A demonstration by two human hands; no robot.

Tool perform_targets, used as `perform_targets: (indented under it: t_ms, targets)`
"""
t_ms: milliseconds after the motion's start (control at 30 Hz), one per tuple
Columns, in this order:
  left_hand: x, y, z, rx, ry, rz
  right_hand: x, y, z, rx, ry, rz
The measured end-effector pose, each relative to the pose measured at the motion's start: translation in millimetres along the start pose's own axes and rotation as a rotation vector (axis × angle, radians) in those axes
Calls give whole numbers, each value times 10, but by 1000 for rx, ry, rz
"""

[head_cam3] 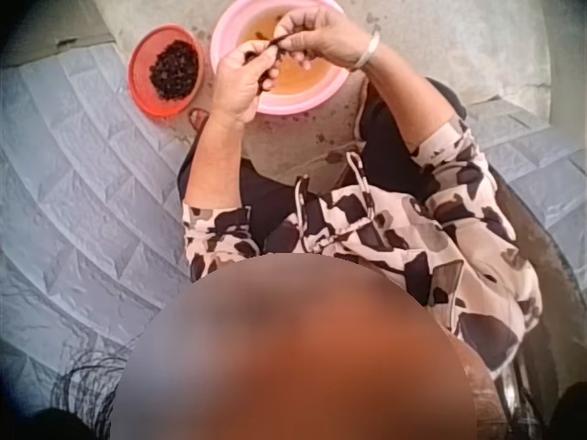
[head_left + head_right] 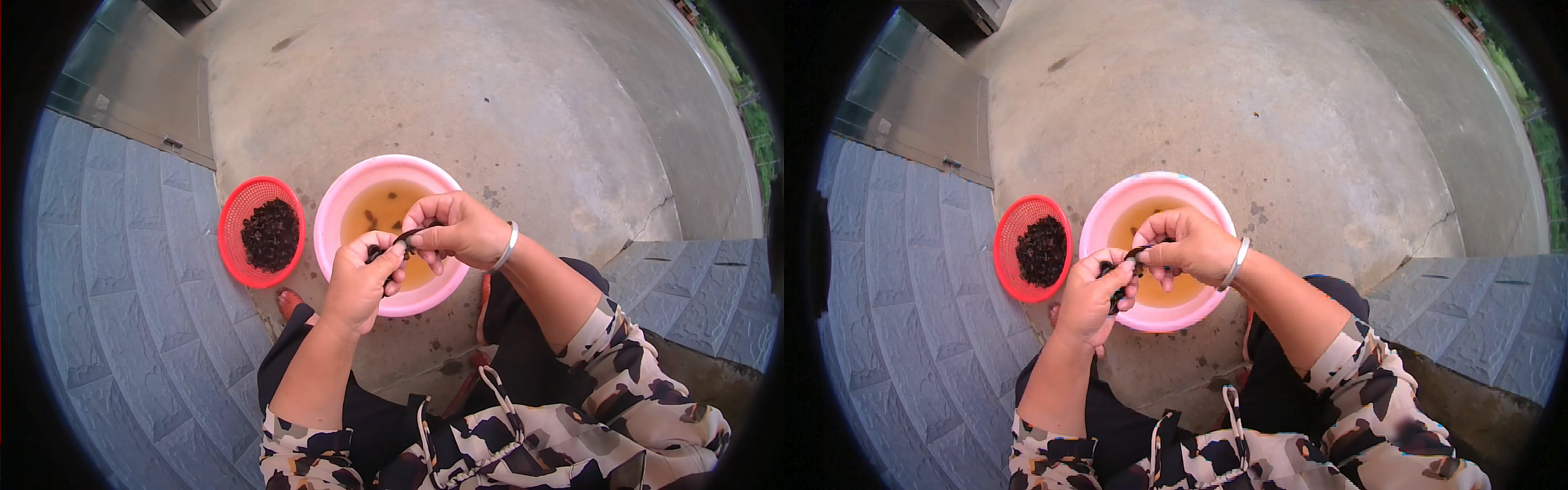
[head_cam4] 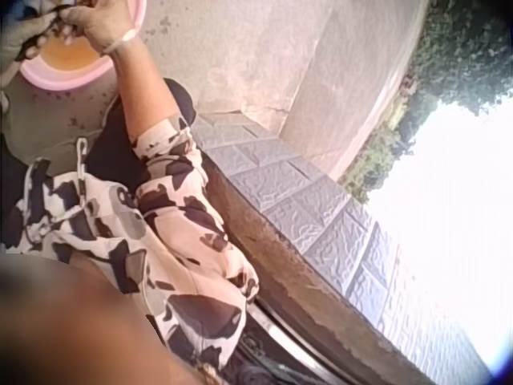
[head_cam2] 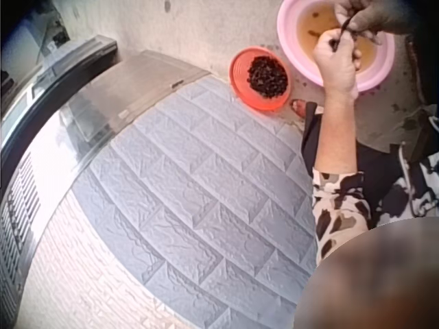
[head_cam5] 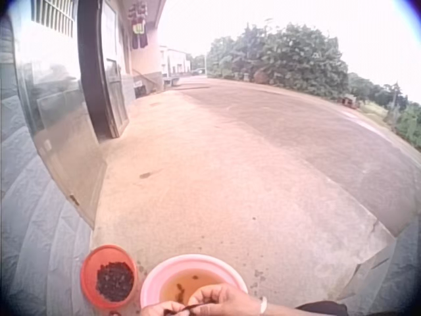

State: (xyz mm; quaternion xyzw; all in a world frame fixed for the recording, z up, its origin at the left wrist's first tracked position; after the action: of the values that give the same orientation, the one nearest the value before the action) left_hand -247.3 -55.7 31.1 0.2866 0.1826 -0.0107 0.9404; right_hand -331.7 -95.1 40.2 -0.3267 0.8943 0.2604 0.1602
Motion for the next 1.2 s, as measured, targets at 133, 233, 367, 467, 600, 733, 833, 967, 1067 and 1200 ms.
perform_targets:
  t_ms: [133,233,367,467,600,733,833,967,1067,1200]
  targets:
    - [-11,-8,-6,-16,-139,32,39,-14,-28,124,242,24]
    - [-32,0,-35,18,-130,17,104,47,-208,318,644,246]
    - [-31,24,66,-85,-147,23,419,-20,22,61,260,304]
    - [-61,57,147,-156,-192,34,385,-78,151,-17,-208,236]
    - [-89,86,279,-297,-265,108,84,-79,211,-66,-417,14]
    - [-52,93,320,-326,-354,108,-70,-103,270,-123,-611,-39]
    - [-84,23,128,-26,305,-62,81,-120,414,-165,-604,79]
    - [5,-40,120,46,739,-112,159,-90,256,-63,-289,143]
    - [80,-48,115,31,834,-91,-19,-27,297,-149,-303,94]
    - [-86,-21,171,20,840,-241,-189,-42,308,-133,-503,-9]
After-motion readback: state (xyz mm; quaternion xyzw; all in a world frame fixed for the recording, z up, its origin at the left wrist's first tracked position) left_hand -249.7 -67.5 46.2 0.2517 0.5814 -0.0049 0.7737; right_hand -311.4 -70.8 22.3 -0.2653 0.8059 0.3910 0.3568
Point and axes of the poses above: each hand's wrist, its own y-axis away from the middle knuckle, its own x-axis out of the back of the hand, z = x × y, the point moved 10 cm from there along -y, towards the middle knuckle, and after that the axes turned 2 degrees about z, right-handed, at the moved point
